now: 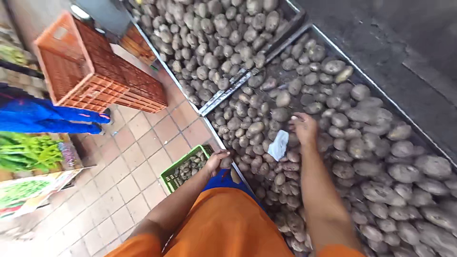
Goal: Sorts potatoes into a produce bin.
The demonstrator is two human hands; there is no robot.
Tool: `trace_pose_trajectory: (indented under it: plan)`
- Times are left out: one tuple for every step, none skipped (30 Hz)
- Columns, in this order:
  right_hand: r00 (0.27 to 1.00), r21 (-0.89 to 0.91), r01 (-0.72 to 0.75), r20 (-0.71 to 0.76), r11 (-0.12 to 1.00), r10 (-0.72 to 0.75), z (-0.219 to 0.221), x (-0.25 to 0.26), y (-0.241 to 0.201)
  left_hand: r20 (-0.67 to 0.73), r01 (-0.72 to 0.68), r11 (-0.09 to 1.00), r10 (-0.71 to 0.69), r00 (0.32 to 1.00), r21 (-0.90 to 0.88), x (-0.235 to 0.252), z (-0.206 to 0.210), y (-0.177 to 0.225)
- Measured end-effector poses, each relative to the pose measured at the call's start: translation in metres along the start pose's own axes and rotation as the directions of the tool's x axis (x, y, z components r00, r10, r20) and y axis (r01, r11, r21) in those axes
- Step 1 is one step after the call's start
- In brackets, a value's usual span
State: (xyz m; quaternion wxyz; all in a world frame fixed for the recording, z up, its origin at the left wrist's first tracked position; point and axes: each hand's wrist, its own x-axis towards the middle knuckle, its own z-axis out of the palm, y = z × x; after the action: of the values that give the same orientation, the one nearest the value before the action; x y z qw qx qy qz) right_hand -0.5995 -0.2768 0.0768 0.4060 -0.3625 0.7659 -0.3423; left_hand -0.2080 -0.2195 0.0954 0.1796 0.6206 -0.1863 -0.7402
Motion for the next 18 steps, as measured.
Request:
trace_pose_trajectory:
  plan:
    - [0.999, -0.001, -0.009, -0.046, 1.0, 0.009, 0.003, 0.016, -0.006, -0.021, 0.0, 1.0, -0.001, 1.0, -0.018, 0.004, -0.011, 0.006]
    - [0.996, -0.026, -0.011, -0.086, 1.0, 0.009, 0.004, 0.033, -0.011, -0.036, 0.01, 0.999, -0.011, 0.999, -0.037, 0.008, -0.022, 0.013]
    - [0.992, -0.067, -0.015, -0.123, 0.998, 0.007, 0.007, 0.05, -0.017, -0.043, 0.021, 0.998, -0.024, 0.999, -0.051, 0.013, -0.033, 0.022]
    - [0.989, -0.122, -0.025, -0.148, 0.992, 0.007, 0.01, 0.063, -0.027, -0.047, 0.031, 0.998, -0.034, 0.998, -0.058, 0.019, -0.043, 0.034]
    - [0.987, -0.169, -0.026, -0.158, 0.985, -0.001, 0.016, 0.073, -0.038, -0.05, 0.038, 0.998, -0.041, 0.998, -0.058, 0.027, -0.054, 0.046]
    - [0.988, -0.2, -0.019, -0.154, 0.98, -0.012, 0.027, 0.078, -0.052, -0.049, 0.042, 0.998, -0.045, 0.998, -0.054, 0.035, -0.064, 0.058]
    - [0.991, -0.226, 0.006, -0.127, 0.974, -0.035, 0.042, 0.08, -0.07, -0.051, 0.039, 0.998, -0.041, 0.998, -0.042, 0.047, -0.073, 0.073]
    - [0.996, -0.257, 0.034, -0.074, 0.966, -0.055, 0.062, 0.08, -0.09, -0.051, 0.038, 0.999, -0.039, 0.998, -0.019, 0.06, -0.083, 0.091]
    - [0.998, -0.287, 0.066, 0.005, 0.956, -0.067, 0.088, 0.079, -0.109, -0.052, 0.041, 0.999, -0.04, 0.998, 0.014, 0.074, -0.095, 0.11]
    - [0.993, -0.331, 0.107, 0.087, 0.938, -0.083, 0.118, 0.081, -0.125, -0.061, 0.043, 0.998, -0.04, 0.997, 0.054, 0.088, -0.107, 0.129]
    - [0.98, -0.378, 0.159, 0.171, 0.912, -0.1, 0.149, 0.084, -0.136, -0.079, 0.04, 0.995, -0.033, 0.996, 0.095, 0.104, -0.12, 0.147]
    - [0.963, -0.423, 0.218, 0.242, 0.88, -0.122, 0.182, 0.09, -0.145, -0.109, 0.014, 0.988, 0.003, 0.994, 0.157, 0.12, -0.134, 0.165]
    - [0.943, -0.467, 0.284, 0.295, 0.838, -0.155, 0.214, 0.096, -0.151, -0.147, -0.031, 0.961, 0.073, 0.986, 0.273, 0.136, -0.149, 0.183]
    - [0.924, -0.504, 0.347, 0.326, 0.791, -0.198, 0.243, 0.104, -0.156, -0.18, -0.082, 0.886, 0.182, 0.967, 0.456, 0.154, -0.163, 0.203]
    - [0.912, -0.539, 0.394, 0.328, 0.744, -0.245, 0.269, 0.115, -0.164, -0.157, -0.093, 0.736, 0.264, 0.952, 0.67, 0.172, -0.178, 0.229]
    - [0.907, -0.577, 0.417, 0.321, 0.703, -0.274, 0.29, 0.123, -0.172, -0.099, -0.078, 0.527, 0.301, 0.949, 0.847, 0.187, -0.188, 0.253]
    - [0.907, -0.606, 0.419, 0.321, 0.677, -0.274, 0.305, 0.13, -0.179, -0.026, -0.075, 0.303, 0.315, 0.949, 0.95, 0.202, -0.195, 0.271]
    - [0.916, -0.636, 0.397, 0.324, 0.662, -0.238, 0.315, 0.137, -0.185, 0.039, -0.069, 0.094, 0.297, 0.954, 0.993, 0.216, -0.197, 0.285]
